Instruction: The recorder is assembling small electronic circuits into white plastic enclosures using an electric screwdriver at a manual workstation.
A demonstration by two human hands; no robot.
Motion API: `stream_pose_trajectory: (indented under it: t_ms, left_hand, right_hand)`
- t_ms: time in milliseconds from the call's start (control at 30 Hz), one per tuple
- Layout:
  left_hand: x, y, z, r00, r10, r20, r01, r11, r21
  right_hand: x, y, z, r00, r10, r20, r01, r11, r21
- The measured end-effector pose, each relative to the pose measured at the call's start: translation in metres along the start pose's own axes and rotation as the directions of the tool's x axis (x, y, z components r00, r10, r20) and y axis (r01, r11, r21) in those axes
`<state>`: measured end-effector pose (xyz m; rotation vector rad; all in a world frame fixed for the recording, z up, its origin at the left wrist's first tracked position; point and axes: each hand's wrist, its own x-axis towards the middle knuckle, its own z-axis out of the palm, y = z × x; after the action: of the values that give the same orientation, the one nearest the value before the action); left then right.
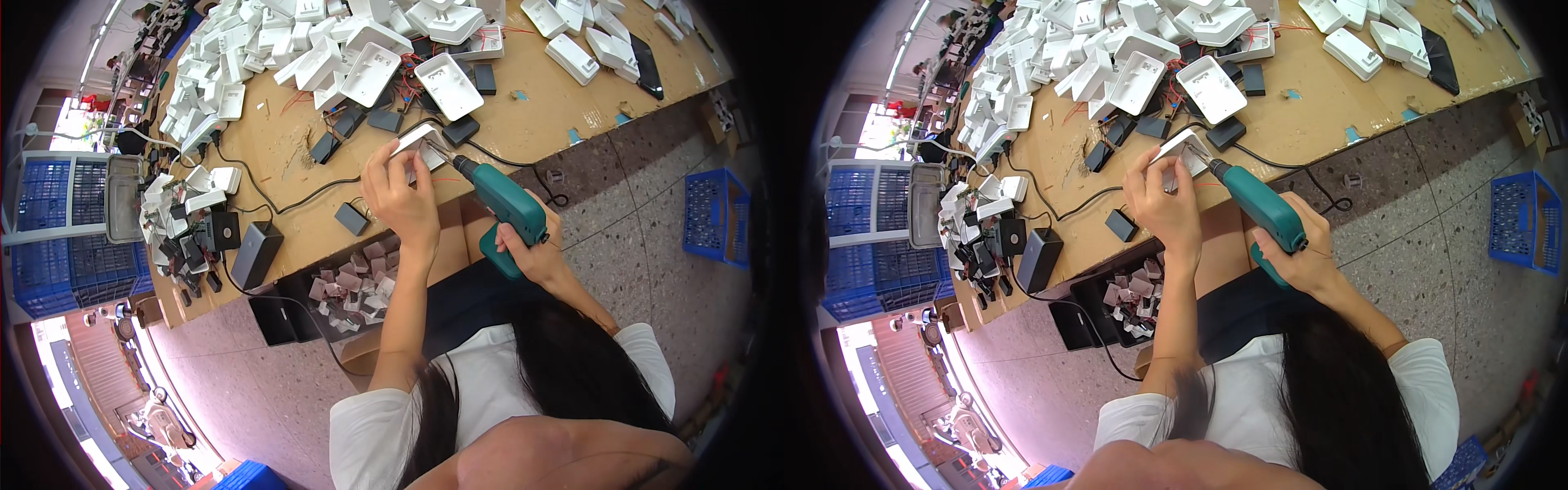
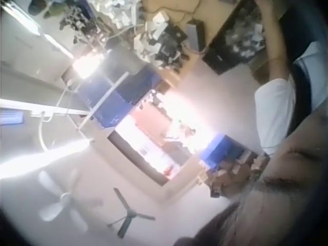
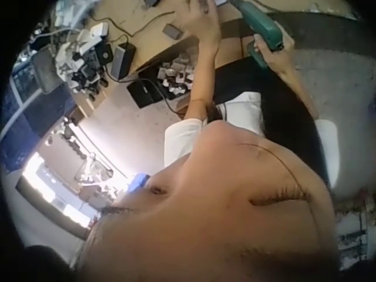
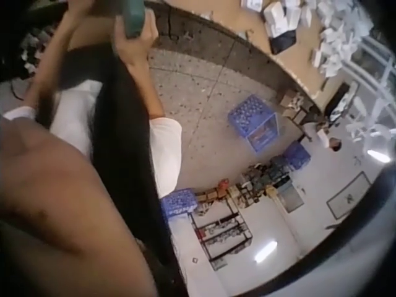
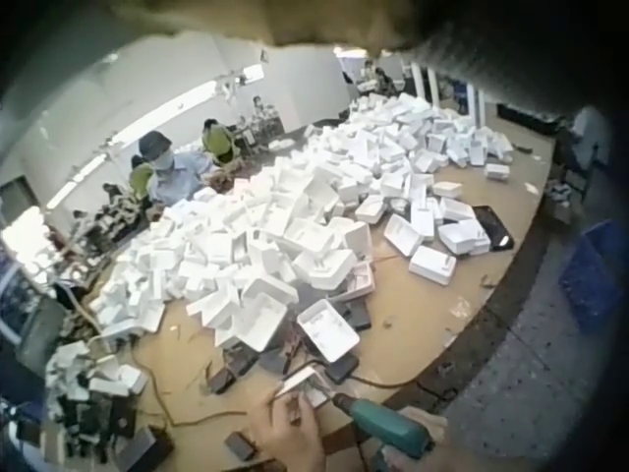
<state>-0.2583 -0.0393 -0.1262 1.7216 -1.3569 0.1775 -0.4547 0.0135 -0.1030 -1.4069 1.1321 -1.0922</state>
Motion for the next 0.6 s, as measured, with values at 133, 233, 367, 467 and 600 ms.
stream_pose_trajectory:
  t_ms: [133,233,367,467,600]
  left_hand:
    - [0.0005,-0.0027,-0.0026,1.0,0.019,-0.008,-0.019,1.0,0.005]
    - [0.0006,-0.0046,-0.0039,1.0,0.017,-0.001,-0.016,1.0,0.004]
    - [0.0001,-0.0072,-0.005,1.0,0.019,0.005,-0.019,1.0,-0.002]
    - [0.0,-0.0066,-0.0059,1.0,0.017,0.007,-0.017,1.0,0.002]
    - [0.0004,-0.0062,-0.0067,1.0,0.014,0.011,-0.014,1.0,0.002]
  right_hand:
    - [0.001,0.0007,0.0054,1.0,-0.025,-0.005,0.025,0.999,-0.025]
    - [-0.0001,-0.0018,0.0083,1.0,-0.018,-0.012,0.018,1.0,-0.022]
    - [-0.0002,-0.0029,0.0102,1.0,-0.011,-0.012,0.011,1.0,-0.026]
    - [0.0001,-0.0034,0.0108,1.0,-0.024,-0.011,0.023,0.999,-0.037]
    - [0.0,-0.0002,0.0077,0.997,-0.077,0.032,0.08,0.99,-0.116]
